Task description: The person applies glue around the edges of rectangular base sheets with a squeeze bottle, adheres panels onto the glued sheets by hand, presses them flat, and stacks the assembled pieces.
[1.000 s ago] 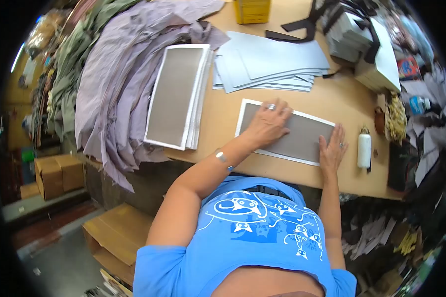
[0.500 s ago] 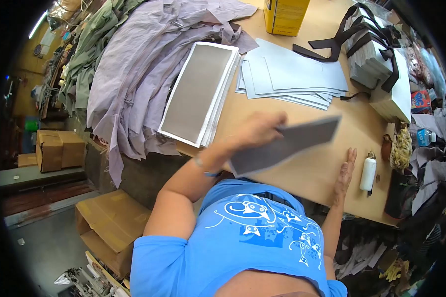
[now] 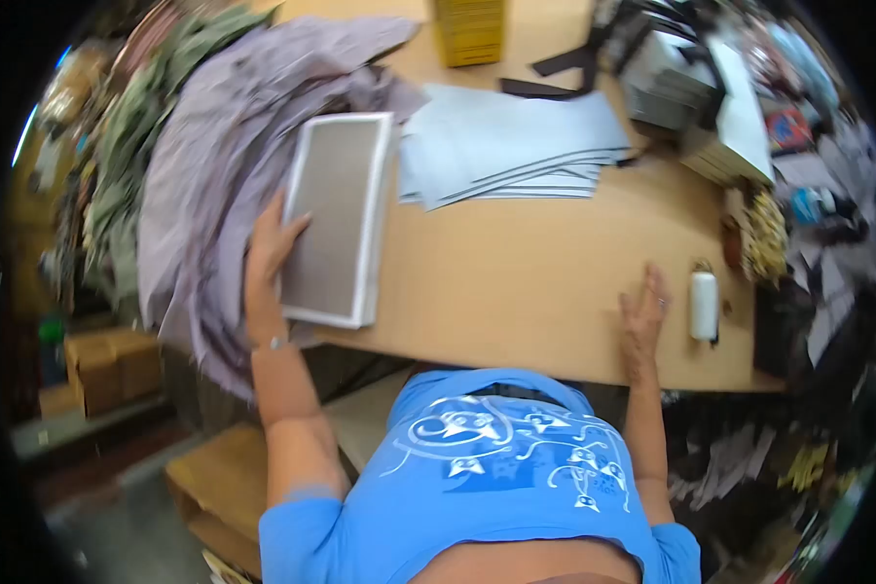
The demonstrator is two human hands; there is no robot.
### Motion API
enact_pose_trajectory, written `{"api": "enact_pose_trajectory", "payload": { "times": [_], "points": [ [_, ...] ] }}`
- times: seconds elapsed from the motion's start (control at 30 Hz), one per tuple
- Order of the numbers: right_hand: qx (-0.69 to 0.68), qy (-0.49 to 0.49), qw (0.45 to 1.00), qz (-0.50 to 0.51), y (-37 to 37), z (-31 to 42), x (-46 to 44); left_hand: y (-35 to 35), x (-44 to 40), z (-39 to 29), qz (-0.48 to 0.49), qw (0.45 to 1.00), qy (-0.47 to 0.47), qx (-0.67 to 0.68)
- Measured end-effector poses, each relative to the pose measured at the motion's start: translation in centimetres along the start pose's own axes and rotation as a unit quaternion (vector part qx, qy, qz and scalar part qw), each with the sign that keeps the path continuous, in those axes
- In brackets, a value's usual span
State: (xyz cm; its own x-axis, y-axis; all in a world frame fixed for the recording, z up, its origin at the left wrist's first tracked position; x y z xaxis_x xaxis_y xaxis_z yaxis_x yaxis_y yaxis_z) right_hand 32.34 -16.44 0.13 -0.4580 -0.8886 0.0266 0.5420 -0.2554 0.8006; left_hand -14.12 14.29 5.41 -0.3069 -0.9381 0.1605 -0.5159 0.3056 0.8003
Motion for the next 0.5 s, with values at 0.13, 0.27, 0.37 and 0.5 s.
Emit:
{"api": "enact_pose_trajectory", "payload": {
  "times": [0.13, 0.27, 0.37, 0.5],
  "points": [
    [0.117, 0.080, 0.988, -0.060, 5.8, 1.4, -4.2, -2.2, 0.4, -6.7, -0.081, 0.974, -0.083, -0.196],
    [0.239, 0.107, 0.950, -0.169, 12.8, -0.5, -12.8, -5.9, 0.1, -6.6, -0.014, 0.960, -0.013, -0.280],
    [0.349, 0.079, 0.907, -0.222, 16.1, -1.1, -17.9, -5.7, -0.5, -6.5, -0.005, 0.970, 0.002, -0.243],
    [0.329, 0.140, 0.915, -0.189, 17.2, -4.4, -21.3, -5.8, -0.6, -5.7, -0.039, 0.971, -0.019, -0.234]
  ]
}}
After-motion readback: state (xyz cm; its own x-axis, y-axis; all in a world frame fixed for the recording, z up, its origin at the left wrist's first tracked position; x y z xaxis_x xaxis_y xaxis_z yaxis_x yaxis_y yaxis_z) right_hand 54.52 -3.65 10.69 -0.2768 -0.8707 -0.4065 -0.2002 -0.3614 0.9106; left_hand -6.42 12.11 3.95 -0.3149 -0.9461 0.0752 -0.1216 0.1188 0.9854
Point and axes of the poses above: each hand's wrist, its own x-axis away from the middle knuckle, its own y-axis out of the back of the hand, z = x × y, the point moved 5 cm from there along -x, towards the middle knuckle, and after that the axes turned 10 degrees about z, right-handed, at the moved point
